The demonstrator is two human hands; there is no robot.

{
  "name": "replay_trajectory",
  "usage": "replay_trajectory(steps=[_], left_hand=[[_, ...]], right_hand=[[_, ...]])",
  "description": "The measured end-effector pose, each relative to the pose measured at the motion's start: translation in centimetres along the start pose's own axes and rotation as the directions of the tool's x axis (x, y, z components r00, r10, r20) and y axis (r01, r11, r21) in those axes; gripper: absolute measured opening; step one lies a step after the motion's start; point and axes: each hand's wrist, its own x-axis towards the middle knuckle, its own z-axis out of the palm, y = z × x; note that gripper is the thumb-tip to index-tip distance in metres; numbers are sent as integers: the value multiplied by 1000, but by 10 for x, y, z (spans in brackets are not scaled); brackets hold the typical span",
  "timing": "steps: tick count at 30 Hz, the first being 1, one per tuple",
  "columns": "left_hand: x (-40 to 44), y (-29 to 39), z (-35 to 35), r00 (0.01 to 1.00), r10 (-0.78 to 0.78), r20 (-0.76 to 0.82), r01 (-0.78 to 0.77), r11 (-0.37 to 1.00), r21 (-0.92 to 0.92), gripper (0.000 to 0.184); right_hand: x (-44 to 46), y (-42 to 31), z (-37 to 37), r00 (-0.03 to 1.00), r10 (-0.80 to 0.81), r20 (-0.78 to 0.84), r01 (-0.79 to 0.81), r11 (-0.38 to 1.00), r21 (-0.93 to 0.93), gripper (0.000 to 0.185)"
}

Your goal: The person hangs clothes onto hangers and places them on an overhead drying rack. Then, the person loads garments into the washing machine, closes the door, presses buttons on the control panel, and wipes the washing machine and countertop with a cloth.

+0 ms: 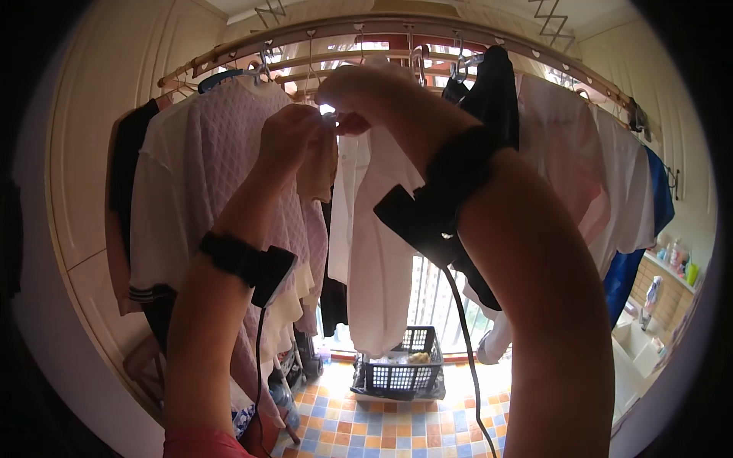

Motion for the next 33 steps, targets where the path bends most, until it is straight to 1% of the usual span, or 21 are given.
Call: replay_trajectory(steps=[2, 3, 4, 5, 6, 8, 9, 10, 11, 13, 14, 15, 16, 17, 19, 21, 24, 26, 30, 32, 33], left_hand=[[6, -2, 3, 989, 111, 95, -88, 971, -222, 25], [0, 14, 3, 989, 120, 91, -97, 970, -223, 25], [-9, 31, 3, 995, -40, 86, 67, 940, -335, 25], [-14, 43, 2, 975, -199, 100, 223, 869, -442, 25], [-11, 34, 1, 976, -193, 96, 216, 870, -444, 25], [-4, 1, -2, 996, -51, -66, 32, 964, -263, 22], [-2, -9, -5, 997, -46, -69, 27, 965, -262, 22], [-1, -19, -9, 992, -60, -114, 35, 977, -209, 22], [0, -27, -13, 985, -73, -158, 48, 986, -156, 22], [0, -42, -27, 986, -101, -134, 73, 978, -196, 22], [-1, -47, -34, 986, -129, -109, 100, 967, -234, 23], [-1, -49, -39, 985, -130, -110, 102, 967, -234, 23], [-2, -51, -43, 977, -175, -126, 158, 979, -132, 24], [-3, -50, -46, 965, -216, -146, 214, 976, -29, 25], [-9, -50, -49, 949, -269, -167, 250, 960, -125, 26], [-12, -46, -52, 930, -319, -182, 277, 935, -223, 27], [-12, -37, -57, 907, -376, -189, 358, 926, -123, 33], [-18, -35, -57, 905, -399, -149, 367, 908, -203, 36], [-27, -40, -60, 916, -368, -162, 339, 923, -179, 35], [-28, -41, -59, 899, -415, -141, 391, 905, -168, 35], [-26, -49, -58, 899, -414, -141, 390, 905, -170, 35]], right_hand=[[3, 7, -3, 999, -21, 37, 17, 995, 94, 34], [19, 15, -1, 999, -26, -26, 29, 994, 103, 31], [34, 23, -1, 999, -34, -32, 37, 994, 100, 31], [51, 35, -1, 980, -178, -84, 175, 983, -46, 29], [51, 32, -1, 939, -324, -112, 299, 934, -197, 27], [45, 27, 3, 931, -338, -134, 316, 934, -166, 25], [42, 23, 5, 825, -550, -130, 391, 722, -571, 21], [39, 21, 6, 695, -719, -28, 344, 367, -865, 30], [37, 23, 7, 693, -720, -30, 343, 366, -865, 30], [39, 36, 10, 544, -833, -103, 487, 413, -770, 21], [54, 46, 14, 545, -833, -101, 488, 413, -769, 21], [78, 58, 18, 491, -846, -207, 590, 498, -635, 17], [91, 64, 21, 448, -836, -317, 685, 549, -480, 13], [83, 59, 20, 448, -836, -316, 686, 548, -479, 13], [56, 48, 23, 487, -869, -88, 412, 317, -854, 17], [54, 49, 46, 469, -862, -190, 349, 379, -857, 17], [52, 46, 67, 426, -828, -364, 342, 520, -783, 16], [49, 47, 76, 517, -723, -457, 396, 676, -621, 18], [50, 45, 81, 486, -763, -426, 410, 630, -660, 31], [49, 47, 86, 640, -470, -608, 464, 867, -182, 30], [50, 49, 87, 639, -472, -608, 464, 866, -184, 30]])
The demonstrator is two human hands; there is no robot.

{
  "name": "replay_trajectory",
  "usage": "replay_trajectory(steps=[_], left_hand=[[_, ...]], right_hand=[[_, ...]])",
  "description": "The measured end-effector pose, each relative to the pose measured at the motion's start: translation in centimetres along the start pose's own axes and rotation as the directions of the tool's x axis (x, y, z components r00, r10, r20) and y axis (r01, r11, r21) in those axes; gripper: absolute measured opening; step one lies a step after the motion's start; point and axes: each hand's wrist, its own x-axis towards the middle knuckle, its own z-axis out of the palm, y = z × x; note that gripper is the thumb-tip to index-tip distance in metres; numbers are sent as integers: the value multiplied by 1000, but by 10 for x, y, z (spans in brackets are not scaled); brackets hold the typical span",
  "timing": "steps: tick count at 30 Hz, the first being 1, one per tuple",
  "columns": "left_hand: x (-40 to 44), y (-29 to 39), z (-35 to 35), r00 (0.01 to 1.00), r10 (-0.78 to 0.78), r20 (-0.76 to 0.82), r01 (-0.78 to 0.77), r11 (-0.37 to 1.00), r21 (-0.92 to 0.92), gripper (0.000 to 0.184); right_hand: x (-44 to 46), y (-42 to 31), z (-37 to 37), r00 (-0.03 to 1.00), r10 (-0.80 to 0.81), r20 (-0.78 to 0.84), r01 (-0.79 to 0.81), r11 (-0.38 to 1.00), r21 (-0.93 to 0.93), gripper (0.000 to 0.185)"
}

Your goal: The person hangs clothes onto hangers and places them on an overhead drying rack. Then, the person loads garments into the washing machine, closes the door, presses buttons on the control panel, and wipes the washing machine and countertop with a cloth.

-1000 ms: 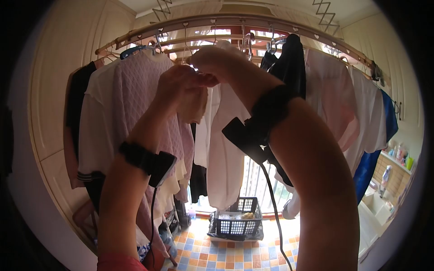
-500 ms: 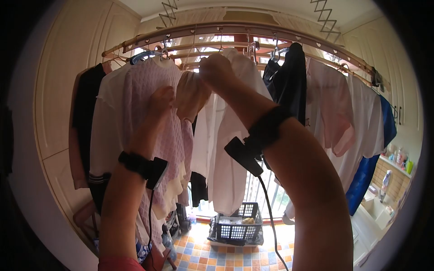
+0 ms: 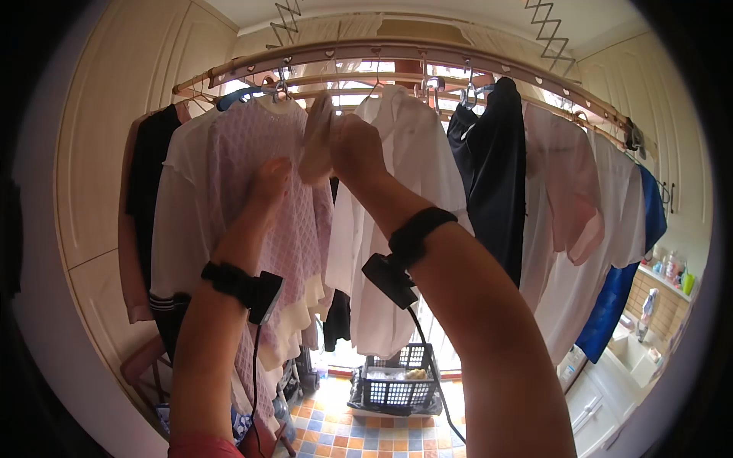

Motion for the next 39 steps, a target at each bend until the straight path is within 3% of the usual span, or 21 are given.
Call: replay_trajectory(steps=[3, 4, 5, 6, 8, 9, 10, 12, 14, 17, 21, 23, 25, 28, 30, 31, 33, 34, 35, 38, 39], left_hand=[[9, -6, 1, 999, 37, -12, -36, 992, 120, 35], [6, -10, 5, 990, 126, -59, -120, 988, 101, 37], [0, -11, 7, 972, 208, -108, -199, 976, 88, 38], [2, -15, 4, 974, 198, -107, -189, 978, 87, 38], [8, -19, -6, 942, 326, -79, -267, 871, 412, 36], [3, -20, -5, 948, 308, -78, -250, 875, 416, 36], [-6, -18, -4, 972, 221, -85, -184, 930, 317, 35], [-29, -28, -2, 992, 98, -74, -80, 971, 224, 34], [-52, -40, 0, 994, 53, 96, -46, 996, -81, 33], [-129, -15, -2, 951, -153, 271, 209, 958, -195, 34], [-231, -30, 24, 826, -392, 406, 428, 904, 3, 28], [-270, -49, 33, 780, -388, 490, 528, 830, -182, 23], [-298, -60, 45, 799, -407, 444, 527, 828, -190, 22], [-321, -67, 73, 758, -483, 439, 581, 805, -119, 22], [-339, -71, 111, 811, -487, 323, 560, 806, -191, 22], [-349, -73, 133, 795, -493, 354, 575, 798, -180, 22], [-369, -86, 165, 870, -327, 369, 329, 943, 59, 22], [-378, -91, 180, 859, -298, 416, 276, 954, 114, 21], [-387, -94, 196, 843, -302, 445, 280, 953, 115, 21], [-425, -87, 259, 893, -206, 401, 137, 971, 194, 18], [-434, -87, 274, 887, -240, 395, 162, 962, 220, 18]], right_hand=[[1, 0, -1, 998, -16, -61, 19, 999, 43, 24], [-2, 5, -8, 950, -309, -35, 297, 935, -194, 22], [-7, 9, -17, 826, -559, 63, 534, 744, -401, 21], [-15, 9, -30, 829, -554, 71, 533, 747, -399, 21], [-35, 2, -59, 826, -511, 236, 563, 753, -341, 29], [-54, -7, -72, 963, -177, 205, 140, 973, 183, 28], [-75, -18, -87, 919, 165, 359, -364, 705, 609, 28], [-103, -29, -129, 858, 201, 472, -470, 680, 563, 29], [-134, -36, -163, 817, 262, 514, -545, 645, 536, 29], [-188, -40, -213, 738, 331, 588, -645, 601, 471, 27], [-252, -23, -295, 656, 363, 662, -665, 694, 278, 27], [-289, -12, -328, 573, 489, 657, -777, 578, 247, 29], [-319, 0, -364, 525, 483, 701, -747, 655, 109, 32], [-362, -1, -420, 409, 620, 670, -887, 442, 132, 30], [-383, 4, -466, 334, 697, 635, -927, 366, 85, 37], [-392, 9, -490, 339, 698, 630, -930, 350, 113, 38], [-405, 9, -529, 335, 725, 602, -938, 318, 138, 40], [-410, 8, -547, 294, 759, 582, -955, 263, 140, 40], [-415, 7, -566, 254, 788, 561, -967, 208, 146, 40], [-440, 19, -630, 265, 812, 520, -962, 187, 199, 39], [-447, 22, -650, 271, 812, 516, -959, 185, 213, 39]])
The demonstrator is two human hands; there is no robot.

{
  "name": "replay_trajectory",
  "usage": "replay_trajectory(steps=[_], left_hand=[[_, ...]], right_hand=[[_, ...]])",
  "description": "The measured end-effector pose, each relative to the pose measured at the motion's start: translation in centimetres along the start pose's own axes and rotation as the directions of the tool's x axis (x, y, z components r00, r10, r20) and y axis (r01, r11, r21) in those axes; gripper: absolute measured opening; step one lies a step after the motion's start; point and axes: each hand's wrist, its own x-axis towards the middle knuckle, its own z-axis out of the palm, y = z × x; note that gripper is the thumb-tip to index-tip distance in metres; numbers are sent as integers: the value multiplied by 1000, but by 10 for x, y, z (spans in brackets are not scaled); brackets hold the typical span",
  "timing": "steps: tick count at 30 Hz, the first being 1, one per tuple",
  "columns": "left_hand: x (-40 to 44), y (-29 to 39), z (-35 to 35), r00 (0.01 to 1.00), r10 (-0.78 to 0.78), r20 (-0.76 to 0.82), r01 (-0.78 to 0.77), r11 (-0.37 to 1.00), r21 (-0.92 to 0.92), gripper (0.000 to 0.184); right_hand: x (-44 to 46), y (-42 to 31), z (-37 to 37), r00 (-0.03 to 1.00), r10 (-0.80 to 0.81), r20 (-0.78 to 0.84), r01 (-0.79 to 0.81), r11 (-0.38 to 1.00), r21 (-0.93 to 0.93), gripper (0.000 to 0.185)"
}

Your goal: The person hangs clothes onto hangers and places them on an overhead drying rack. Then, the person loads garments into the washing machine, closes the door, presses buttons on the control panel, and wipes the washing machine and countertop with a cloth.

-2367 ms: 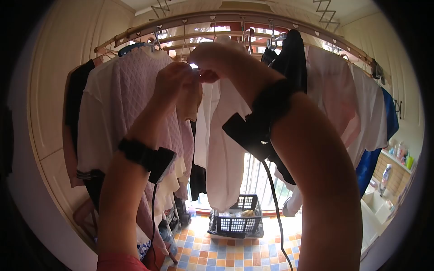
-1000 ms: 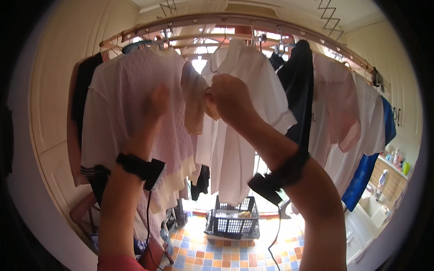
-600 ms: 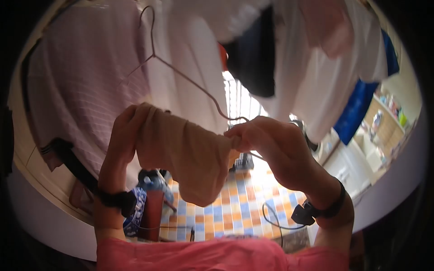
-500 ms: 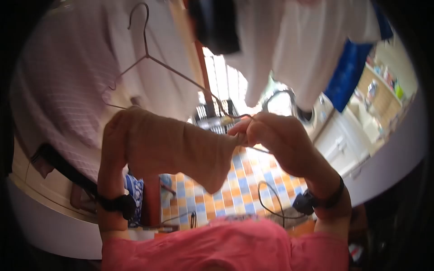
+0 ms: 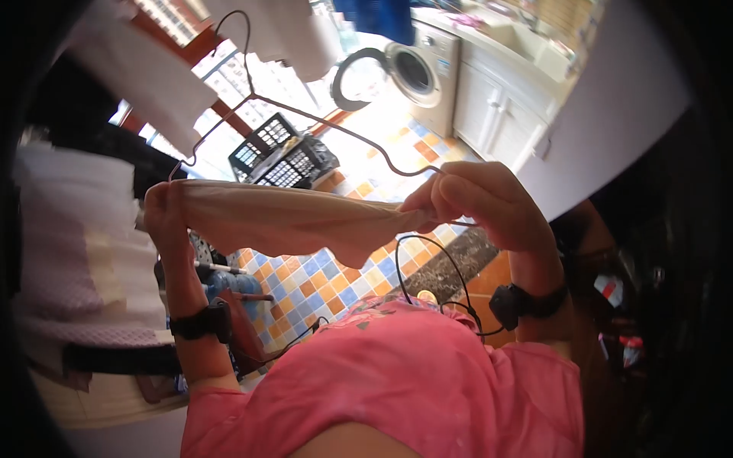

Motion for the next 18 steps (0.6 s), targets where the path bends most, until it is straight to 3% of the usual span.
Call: replay_trajectory(steps=[3, 6, 7, 8, 10, 13, 14, 15, 16, 17, 18], left_hand=[[-12, 3, 49, 995, -42, 94, 52, 993, -111, 18], [-30, 25, 92, 943, -211, 258, 245, 964, -105, 25], [-33, 27, 101, 942, -176, 285, 211, 973, -96, 29], [-34, 26, 105, 955, -48, 292, 37, 998, 44, 31], [-35, 25, 120, 881, 222, 417, -254, 967, 23, 31], [-29, 43, 130, 680, -35, 732, 165, 980, -107, 12], [-21, 36, 131, 546, 90, 833, 170, 962, -215, 22], [-22, 44, 133, 504, 41, 863, 250, 949, -191, 34], [-22, 53, 143, 451, 180, 874, 188, 938, -290, 40], [-24, 61, 144, 439, 107, 892, 293, 922, -254, 45], [-20, 52, 148, 399, 165, 902, 327, 893, -308, 52]], right_hand=[[-24, 6, -49, 999, -23, -31, 24, 999, 41, 41], [-45, 11, -101, 998, -63, -13, 63, 998, 31, 44], [-50, 10, -113, 998, -60, 7, 60, 998, 10, 44], [-55, 9, -117, 998, -56, 27, 56, 998, -13, 44], [-66, 7, -131, 999, -53, -6, 53, 998, -30, 43], [-70, 3, -155, 994, -96, -61, 95, 995, -15, 38], [-70, 2, -159, 986, -132, -100, 134, 991, 15, 37], [-73, 11, -173, 983, -124, -132, 133, 989, 58, 36], [-72, 20, -181, 976, -117, -184, 137, 986, 100, 37], [-69, 28, -186, 976, -109, -190, 143, 974, 174, 38], [-67, 36, -190, 976, -98, -192, 145, 958, 249, 39]])
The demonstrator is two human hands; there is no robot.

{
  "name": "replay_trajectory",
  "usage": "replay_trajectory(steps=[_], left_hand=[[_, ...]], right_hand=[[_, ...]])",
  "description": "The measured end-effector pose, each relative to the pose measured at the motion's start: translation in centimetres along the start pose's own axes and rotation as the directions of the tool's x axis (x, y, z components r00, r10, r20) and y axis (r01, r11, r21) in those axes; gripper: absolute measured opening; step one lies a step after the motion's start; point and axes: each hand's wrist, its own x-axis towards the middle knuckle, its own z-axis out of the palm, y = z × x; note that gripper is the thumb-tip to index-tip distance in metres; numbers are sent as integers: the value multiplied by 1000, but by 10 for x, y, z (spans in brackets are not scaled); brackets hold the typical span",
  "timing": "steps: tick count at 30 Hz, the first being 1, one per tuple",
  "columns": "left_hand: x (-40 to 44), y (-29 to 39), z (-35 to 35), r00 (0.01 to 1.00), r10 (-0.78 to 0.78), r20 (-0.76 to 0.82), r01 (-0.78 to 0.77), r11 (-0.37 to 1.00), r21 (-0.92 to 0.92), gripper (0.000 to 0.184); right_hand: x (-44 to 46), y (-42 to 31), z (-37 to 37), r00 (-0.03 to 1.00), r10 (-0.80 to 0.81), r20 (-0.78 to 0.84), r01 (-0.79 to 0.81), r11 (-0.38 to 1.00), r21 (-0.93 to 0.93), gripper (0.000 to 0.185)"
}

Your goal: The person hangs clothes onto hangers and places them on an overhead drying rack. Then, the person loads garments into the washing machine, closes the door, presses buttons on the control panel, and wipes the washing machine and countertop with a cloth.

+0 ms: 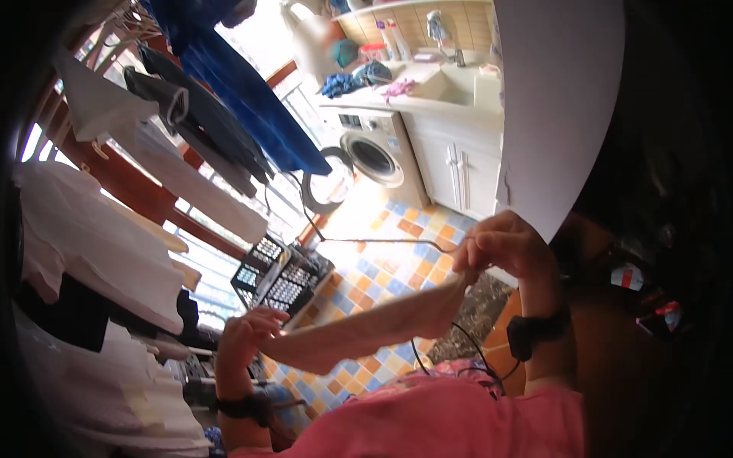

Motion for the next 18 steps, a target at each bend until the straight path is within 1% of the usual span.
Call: replay_trajectory(steps=[1, 2, 3, 4, 6, 8, 9, 10, 11, 12, 14, 15, 16, 18], left_hand=[[6, -2, 0, 996, 84, 41, -84, 996, -5, 55], [11, -4, -3, 996, 27, 91, -12, 988, -155, 56], [18, -8, -5, 996, 25, 90, -6, 979, -205, 56], [24, -15, -6, 996, 18, 91, 6, 966, -257, 56], [39, -33, -15, 995, 35, 92, -10, 966, -259, 56], [61, -45, -18, 996, 43, 83, -20, 967, -254, 55], [73, -48, -17, 997, 9, 76, 13, 959, -284, 52], [86, -51, -16, 997, -24, 71, 45, 950, -310, 48], [99, -58, -18, 996, -2, 84, 28, 951, -307, 43], [114, -59, -19, 995, -25, 94, 53, 947, -316, 39], [141, -61, -18, 993, -27, 117, 61, 954, -293, 39], [158, -68, -23, 986, -59, 156, 104, 948, -301, 41], [175, -75, -26, 987, -53, 149, 95, 953, -288, 41], [207, -88, -30, 981, -107, 159, 152, 942, -300, 46]], right_hand=[[1, 8, -8, 999, -20, -26, 21, 999, 34, 41], [2, 13, -11, 998, -35, -51, 38, 997, 68, 44], [6, 17, -6, 991, -106, -75, 120, 969, 216, 50], [10, 26, -5, 983, -167, -76, 182, 937, 299, 61], [13, 51, -13, 969, -232, -81, 246, 921, 301, 68], [18, 70, -14, 965, -227, -133, 255, 932, 256, 67], [15, 79, -30, 982, -108, -152, 140, 966, 218, 60], [15, 97, -42, 965, -133, -224, 171, 972, 160, 46], [19, 88, -38, 946, -54, -321, 73, 996, 49, 39], [24, 77, -35, 906, 14, -423, -38, 998, -48, 32], [34, 86, -65, 871, 4, -492, -65, 992, -108, 25], [47, 82, -72, 880, -102, -463, 120, 993, 10, 19], [54, 79, -85, 884, -113, -454, 134, 991, 14, 19], [65, 76, -120, 876, 2, -483, -74, 989, -129, 18]])
